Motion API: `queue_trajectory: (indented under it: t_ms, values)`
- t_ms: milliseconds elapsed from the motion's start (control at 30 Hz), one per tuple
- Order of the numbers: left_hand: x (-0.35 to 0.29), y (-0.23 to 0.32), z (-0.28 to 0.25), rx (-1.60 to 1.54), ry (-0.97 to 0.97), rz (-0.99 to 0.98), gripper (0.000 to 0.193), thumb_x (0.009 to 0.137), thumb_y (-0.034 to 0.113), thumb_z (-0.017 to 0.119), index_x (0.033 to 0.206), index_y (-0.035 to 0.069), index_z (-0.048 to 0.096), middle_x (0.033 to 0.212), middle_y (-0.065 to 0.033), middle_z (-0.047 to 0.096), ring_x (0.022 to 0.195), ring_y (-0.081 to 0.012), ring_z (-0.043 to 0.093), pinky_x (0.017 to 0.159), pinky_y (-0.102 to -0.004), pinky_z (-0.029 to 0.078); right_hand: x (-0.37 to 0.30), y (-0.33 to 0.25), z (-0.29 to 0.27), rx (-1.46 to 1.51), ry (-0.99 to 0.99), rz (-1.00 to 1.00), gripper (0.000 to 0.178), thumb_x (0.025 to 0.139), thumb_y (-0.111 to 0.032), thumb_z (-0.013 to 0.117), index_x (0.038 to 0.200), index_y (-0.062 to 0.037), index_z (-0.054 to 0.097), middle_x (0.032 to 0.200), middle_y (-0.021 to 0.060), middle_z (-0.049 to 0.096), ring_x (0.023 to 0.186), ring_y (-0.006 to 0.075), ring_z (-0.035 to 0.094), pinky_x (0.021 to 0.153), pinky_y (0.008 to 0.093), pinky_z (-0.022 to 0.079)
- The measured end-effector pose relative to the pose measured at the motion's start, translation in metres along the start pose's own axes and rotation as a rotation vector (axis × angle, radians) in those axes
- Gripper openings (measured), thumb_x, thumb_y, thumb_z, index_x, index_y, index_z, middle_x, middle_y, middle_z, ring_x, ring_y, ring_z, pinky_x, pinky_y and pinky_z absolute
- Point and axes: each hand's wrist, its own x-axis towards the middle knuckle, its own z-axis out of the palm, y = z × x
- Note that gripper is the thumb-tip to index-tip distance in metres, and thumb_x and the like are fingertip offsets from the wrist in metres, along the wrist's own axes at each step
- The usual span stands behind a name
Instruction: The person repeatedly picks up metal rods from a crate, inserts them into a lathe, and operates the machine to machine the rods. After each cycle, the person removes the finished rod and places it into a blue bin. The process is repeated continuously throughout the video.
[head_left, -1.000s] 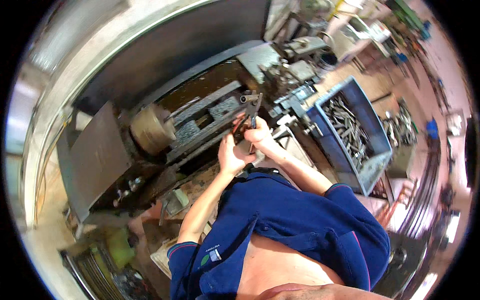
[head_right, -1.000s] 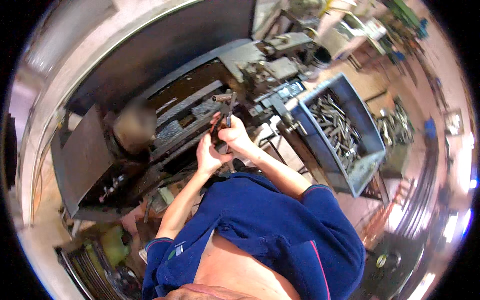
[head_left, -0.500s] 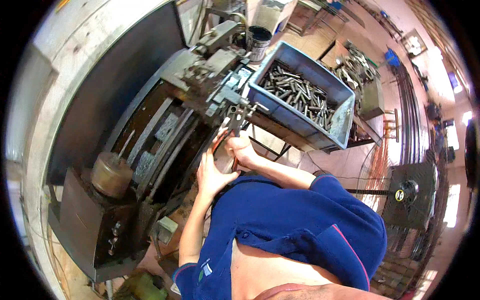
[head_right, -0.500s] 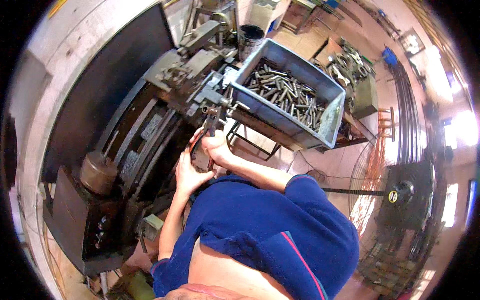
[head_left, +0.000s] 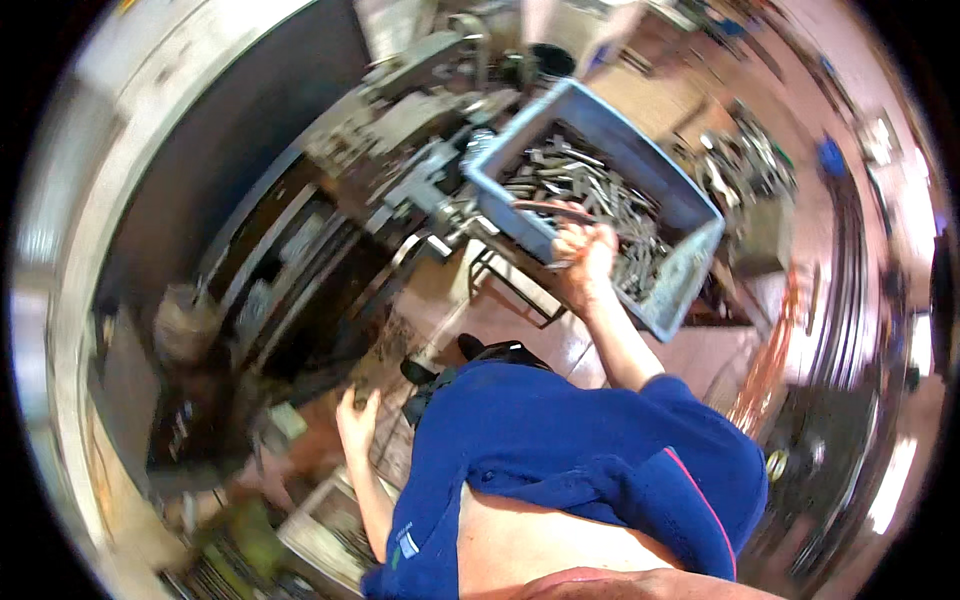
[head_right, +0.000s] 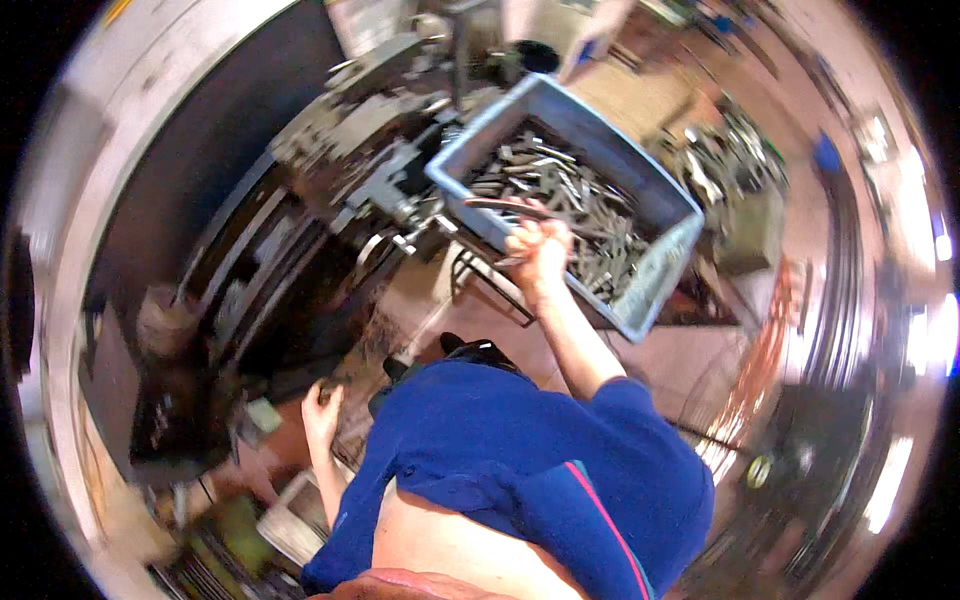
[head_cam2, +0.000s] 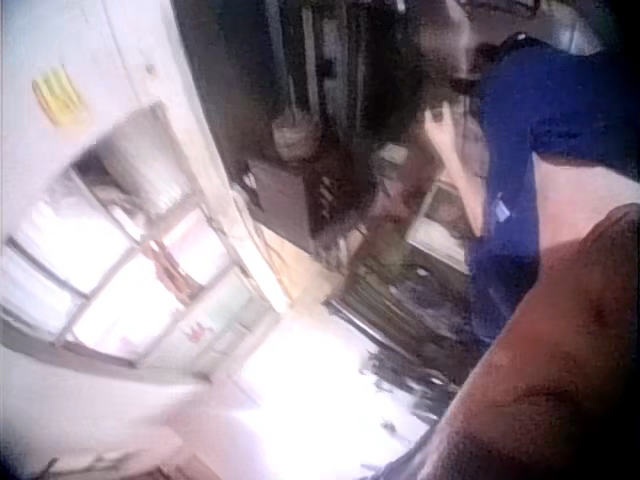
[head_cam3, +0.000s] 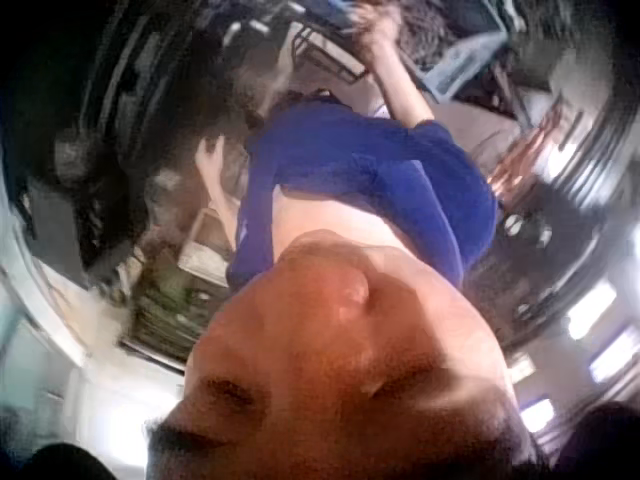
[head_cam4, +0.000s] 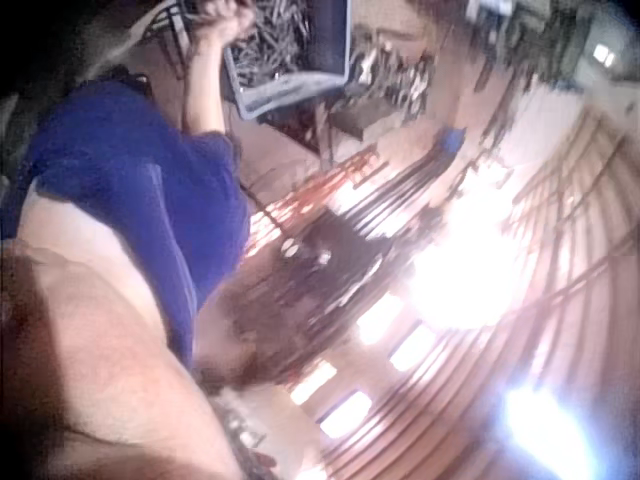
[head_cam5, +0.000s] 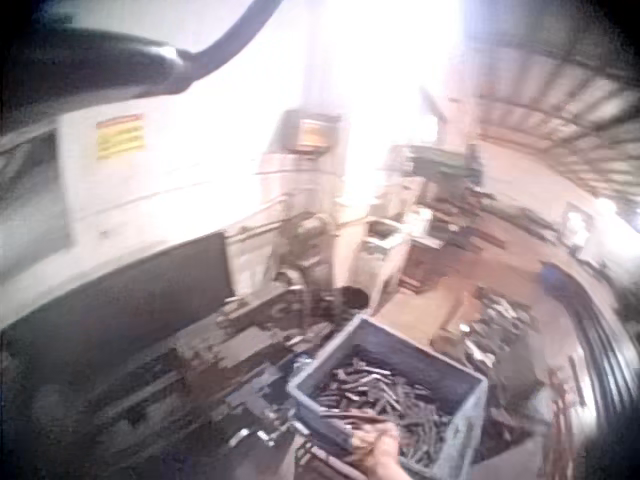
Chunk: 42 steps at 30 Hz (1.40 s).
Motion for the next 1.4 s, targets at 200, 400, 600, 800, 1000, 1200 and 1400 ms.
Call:
queue_trajectory:
  t_ms: [200, 400, 600, 800, 1000, 1200, 1400]
  values:
    - [-0.022, 0.038, 0.000, 0.070, 0.041, -0.119, 0.051, 0.077, 0.043, 0.059, 0.098, -0.004, 0.060, 0.086, -0.0212, 0.062, 0.083, -0.0334, 0.061, 0.071, -0.0393, 0.047, -0.030, 0.016, 0.009, -0.184, -0.058, 0.278, 0.047, 0.076, -0.016, 0.039, 0.117, 0.0069, 0.043, 0.123, 0.0234, 0.047, 0.043, 0.0081, 0.032, 0.039, 0.0193, 0.030]
    - [-0.059, 0.017, -0.011, -0.002, 0.459, -0.216, 0.034, 0.077, 0.023, 0.059, 0.056, -0.002, 0.050, 0.057, -0.0217, 0.048, 0.055, -0.0395, 0.049, 0.049, -0.0432, 0.037, -0.062, 0.089, -0.011, -0.296, -0.351, 0.702, 0.063, 0.077, -0.029, 0.052, 0.126, 0.0074, 0.036, 0.129, 0.0240, 0.040, 0.045, 0.0045, 0.035, 0.039, 0.0159, 0.033]
    - [-0.168, -0.089, -0.035, -0.446, 0.935, -0.436, 0.021, 0.073, 0.001, 0.054, 0.092, -0.001, 0.063, 0.075, -0.0098, 0.065, 0.066, -0.0124, 0.058, 0.061, -0.0272, 0.045, -0.104, 0.154, 0.014, -0.443, -0.452, 0.867, 0.070, 0.071, -0.027, 0.052, 0.126, 0.0112, 0.031, 0.126, 0.0249, 0.041, 0.043, 0.0053, 0.039, 0.039, 0.0173, 0.036]
    - [-0.322, -0.228, -0.057, -0.204, 0.948, -0.762, 0.024, 0.066, 0.007, 0.057, 0.088, 0.002, 0.064, 0.074, -0.0136, 0.065, 0.070, -0.0207, 0.063, 0.065, -0.0305, 0.048, -0.146, 0.205, 0.028, -0.603, -0.454, 0.926, 0.063, 0.075, -0.026, 0.051, 0.122, 0.0123, 0.035, 0.123, 0.0237, 0.044, 0.042, 0.0043, 0.036, 0.037, 0.0148, 0.033]
    - [-0.366, -0.211, -0.072, 0.186, 0.704, -1.376, 0.029, 0.070, 0.028, 0.061, 0.088, 0.006, 0.065, 0.087, -0.0181, 0.063, 0.088, -0.0312, 0.061, 0.074, -0.0413, 0.049, -0.170, 0.235, 0.021, -0.755, -0.507, 1.041, 0.062, 0.076, -0.035, 0.052, 0.121, 0.0063, 0.041, 0.116, 0.0199, 0.052, 0.046, 0.0022, 0.035, 0.040, 0.0137, 0.032]
    - [-0.364, -0.237, -0.046, 0.372, 0.512, -1.426, 0.020, 0.072, 0.018, 0.056, 0.080, 0.003, 0.065, 0.085, -0.0173, 0.064, 0.080, -0.0324, 0.063, 0.071, -0.0415, 0.050, -0.187, 0.246, 0.019, -0.773, -0.465, 1.069, 0.058, 0.078, -0.033, 0.048, 0.119, 0.0079, 0.042, 0.120, 0.0238, 0.048, 0.045, 0.0031, 0.035, 0.040, 0.0148, 0.032]
    - [-0.361, -0.238, -0.050, 0.361, 0.494, -1.445, 0.019, 0.072, 0.017, 0.055, 0.084, 0.005, 0.065, 0.088, -0.0156, 0.064, 0.083, -0.0307, 0.063, 0.072, -0.0405, 0.050, -0.182, 0.253, 0.015, -0.716, -0.432, 1.165, 0.059, 0.078, -0.035, 0.049, 0.119, 0.0080, 0.042, 0.121, 0.0254, 0.047, 0.045, 0.0048, 0.034, 0.041, 0.0167, 0.032]
